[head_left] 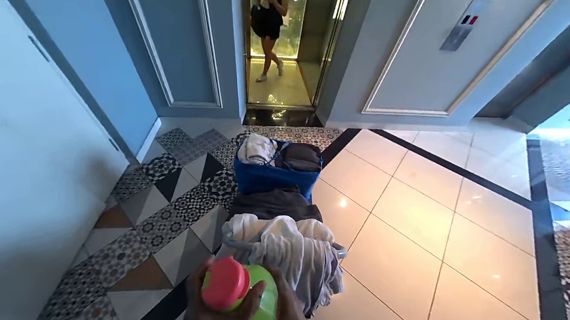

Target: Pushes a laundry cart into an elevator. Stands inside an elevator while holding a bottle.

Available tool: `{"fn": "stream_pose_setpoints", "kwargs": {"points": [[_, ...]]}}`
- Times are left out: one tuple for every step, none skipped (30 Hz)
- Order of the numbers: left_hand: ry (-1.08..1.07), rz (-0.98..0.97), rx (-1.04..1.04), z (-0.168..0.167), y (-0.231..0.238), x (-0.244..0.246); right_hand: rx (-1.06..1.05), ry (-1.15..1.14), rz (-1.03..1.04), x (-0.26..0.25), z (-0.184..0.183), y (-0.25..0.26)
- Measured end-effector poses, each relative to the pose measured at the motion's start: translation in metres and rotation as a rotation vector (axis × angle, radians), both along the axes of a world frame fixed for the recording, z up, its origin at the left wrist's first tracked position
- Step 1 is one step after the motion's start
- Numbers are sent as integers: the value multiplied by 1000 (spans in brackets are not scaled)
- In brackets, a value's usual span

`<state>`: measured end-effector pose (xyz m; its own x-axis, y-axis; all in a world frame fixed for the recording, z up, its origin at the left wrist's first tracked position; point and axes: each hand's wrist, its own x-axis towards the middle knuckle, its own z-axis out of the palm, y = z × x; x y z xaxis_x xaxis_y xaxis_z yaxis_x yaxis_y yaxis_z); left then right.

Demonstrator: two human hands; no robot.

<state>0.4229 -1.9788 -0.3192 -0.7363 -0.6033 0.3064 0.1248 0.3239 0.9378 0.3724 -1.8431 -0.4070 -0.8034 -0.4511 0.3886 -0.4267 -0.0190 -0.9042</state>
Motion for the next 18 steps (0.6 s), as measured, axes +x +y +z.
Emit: {"fn": "stream_pose_setpoints", "kwargs": {"points": [[40, 12, 12, 2, -3, -2, 9, 32, 9, -4, 2, -5], [73, 36, 8, 2, -7, -4, 35, 59, 24, -8, 3, -9], [100, 63, 6, 1, -10, -7, 82, 83, 62, -13, 6, -11], [123, 90, 10, -2, -16, -9, 147, 108, 121, -21, 9, -11], [135, 113, 20, -6, -22, -11, 227, 133, 176, -35, 10, -10], [134, 132, 26, -11, -28, -12, 319, 146, 191, -50, 7, -6], [123, 155, 23, -19, -32, -11, 434, 129, 138, -66, -4, 2], [108, 176, 12, -28, -36, -8, 589, 105, 35, -84, -23, 12], [98, 190, -6, -37, -41, -6, 818, 71, -54, -105, -45, 21], [85, 197, -27, -46, -45, -3, 1056, 34, -81, -125, -72, 30], [61, 196, -45, -55, -49, 0, 1208, 11, -79, -143, -99, 38], [26, 191, -53, -63, -52, 2, 1285, 26, -84, -156, -119, 43], [-12, 187, -58, -70, -54, 4, 1319, 39, -76, -164, -128, 45], [-55, 181, -69, -75, -57, 3, 1336, 26, -56, -172, -128, 42], [-100, 178, -91, -81, -61, 1, 1345, 6, -41, -180, -125, 39], [-149, 175, -116, -87, -64, -2, 1344, -4, -43, -188, -125, 37], [-192, 175, -144, -93, -66, -5, 1337, 4, -66, -200, -126, 36], [-228, 170, -163, -100, -67, -12, 1324, 9, -81, -217, -126, 36]]}}
